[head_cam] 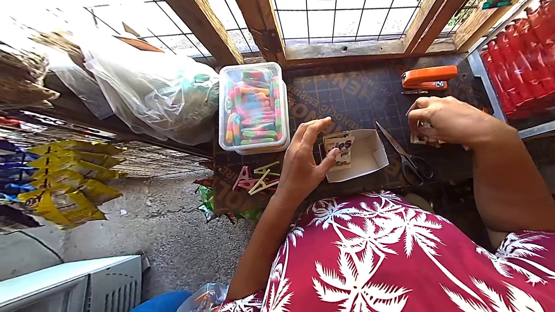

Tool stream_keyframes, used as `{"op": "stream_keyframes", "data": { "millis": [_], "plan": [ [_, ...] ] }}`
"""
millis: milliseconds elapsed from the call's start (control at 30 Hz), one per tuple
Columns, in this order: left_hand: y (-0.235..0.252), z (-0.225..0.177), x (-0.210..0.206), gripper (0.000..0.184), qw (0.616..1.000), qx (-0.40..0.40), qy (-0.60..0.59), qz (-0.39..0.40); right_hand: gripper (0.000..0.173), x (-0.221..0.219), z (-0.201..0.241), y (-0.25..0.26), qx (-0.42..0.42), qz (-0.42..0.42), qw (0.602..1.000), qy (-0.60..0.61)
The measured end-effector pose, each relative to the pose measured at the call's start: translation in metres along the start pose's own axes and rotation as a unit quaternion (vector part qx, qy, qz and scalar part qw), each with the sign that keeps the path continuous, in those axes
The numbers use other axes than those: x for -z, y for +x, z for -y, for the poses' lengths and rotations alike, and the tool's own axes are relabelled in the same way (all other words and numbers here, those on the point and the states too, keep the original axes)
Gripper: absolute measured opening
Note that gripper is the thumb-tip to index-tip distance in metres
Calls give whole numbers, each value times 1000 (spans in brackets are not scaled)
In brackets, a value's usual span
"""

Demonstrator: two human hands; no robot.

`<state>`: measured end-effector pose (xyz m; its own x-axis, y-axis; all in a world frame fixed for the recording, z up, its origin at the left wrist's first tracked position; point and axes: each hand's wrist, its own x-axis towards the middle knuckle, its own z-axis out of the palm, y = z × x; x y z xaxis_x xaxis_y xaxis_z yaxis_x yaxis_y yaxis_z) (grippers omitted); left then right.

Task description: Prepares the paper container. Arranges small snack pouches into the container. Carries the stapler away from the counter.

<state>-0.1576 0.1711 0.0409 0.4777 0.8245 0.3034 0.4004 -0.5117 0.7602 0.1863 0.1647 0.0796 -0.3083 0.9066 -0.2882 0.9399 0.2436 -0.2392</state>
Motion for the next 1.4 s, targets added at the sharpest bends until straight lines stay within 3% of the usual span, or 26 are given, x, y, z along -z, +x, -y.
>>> {"op": "stream_keyframes", "data": {
  "millis": [133,300,500,700,900,1133,1233,1400],
  "plan": [
    [-5,2,8,43,1000,-14,-5,-17,10,25,4,-14,118,-123,983,74],
    [-10,8,10,39,999,1,-31,-19,24,30,61,-24,154,-273,941,130],
    [-18,6,3,80,995,7,-96,5,13,-12,119,8,217,-180,946,159],
    [-21,6,-4,73,997,6,-82,13,12,-29,123,20,223,-153,946,179],
    [-23,9,-6,68,997,17,-71,-4,26,16,61,-10,91,-246,957,126],
    [-19,13,-9,64,998,9,-61,-6,25,11,-4,-35,-34,-121,990,59],
    [-17,13,-8,64,998,4,-57,-6,26,6,-2,-38,-20,-121,990,76],
    [-16,9,-5,67,998,-3,-57,5,25,-4,31,-26,104,-188,971,109]
  ]
}}
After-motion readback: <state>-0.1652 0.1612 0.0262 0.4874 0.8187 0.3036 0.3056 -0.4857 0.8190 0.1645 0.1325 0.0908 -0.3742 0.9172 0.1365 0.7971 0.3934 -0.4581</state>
